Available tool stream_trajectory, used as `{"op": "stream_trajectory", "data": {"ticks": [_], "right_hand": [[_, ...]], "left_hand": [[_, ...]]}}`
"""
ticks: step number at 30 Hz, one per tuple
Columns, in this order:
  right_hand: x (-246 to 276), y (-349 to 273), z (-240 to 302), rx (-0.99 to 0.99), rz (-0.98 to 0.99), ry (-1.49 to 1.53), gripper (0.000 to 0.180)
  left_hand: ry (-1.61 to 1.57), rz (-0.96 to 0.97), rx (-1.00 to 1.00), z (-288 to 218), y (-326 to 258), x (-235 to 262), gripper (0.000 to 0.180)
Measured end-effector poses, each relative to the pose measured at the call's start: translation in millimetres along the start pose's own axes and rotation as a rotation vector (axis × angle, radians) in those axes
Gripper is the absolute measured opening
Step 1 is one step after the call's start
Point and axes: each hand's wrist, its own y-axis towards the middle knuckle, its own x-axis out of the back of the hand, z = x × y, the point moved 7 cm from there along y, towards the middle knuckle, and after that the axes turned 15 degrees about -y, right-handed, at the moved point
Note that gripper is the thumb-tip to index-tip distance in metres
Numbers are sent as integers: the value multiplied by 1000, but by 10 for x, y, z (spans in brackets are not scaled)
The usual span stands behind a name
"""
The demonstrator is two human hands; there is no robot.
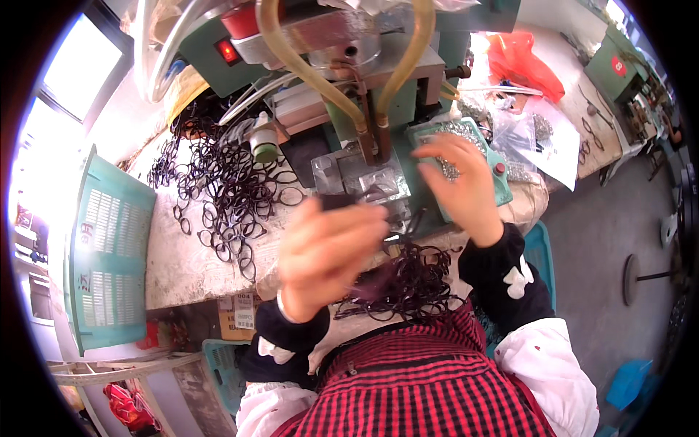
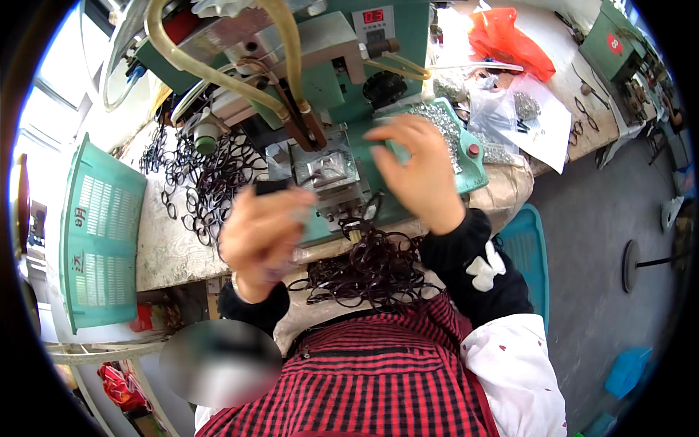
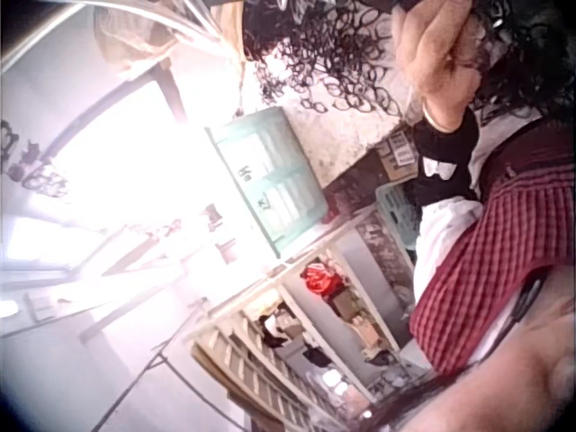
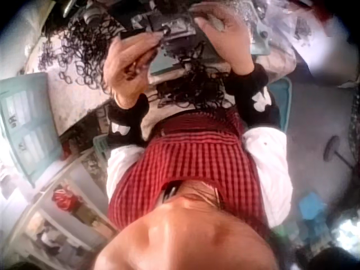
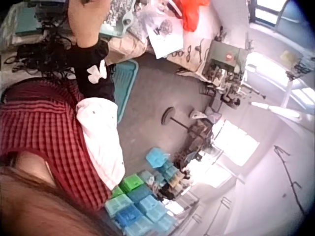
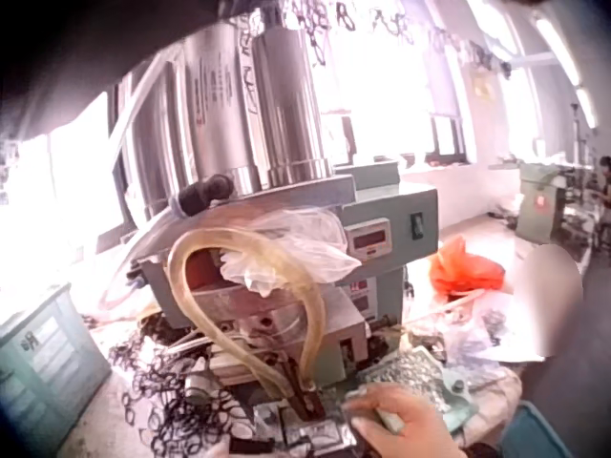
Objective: The person repeatedly picks up black circular hair ties and small metallic components, places them into a green press machine, and removes the assembled hair accessories. The person works continuously at a cluttered workstation with bins and loose parts nearby.
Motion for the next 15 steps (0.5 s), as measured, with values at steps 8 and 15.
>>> {"op": "stream_trajectory", "data": {"ticks": [8,15], "right_hand": [[-112,-333,-834,-35,-111,-456,12],[-703,148,-631,62,-58,-551,7]], "left_hand": [[98,151,-52,103,-145,-367,31],[142,140,97,9,-252,-370,38]]}}
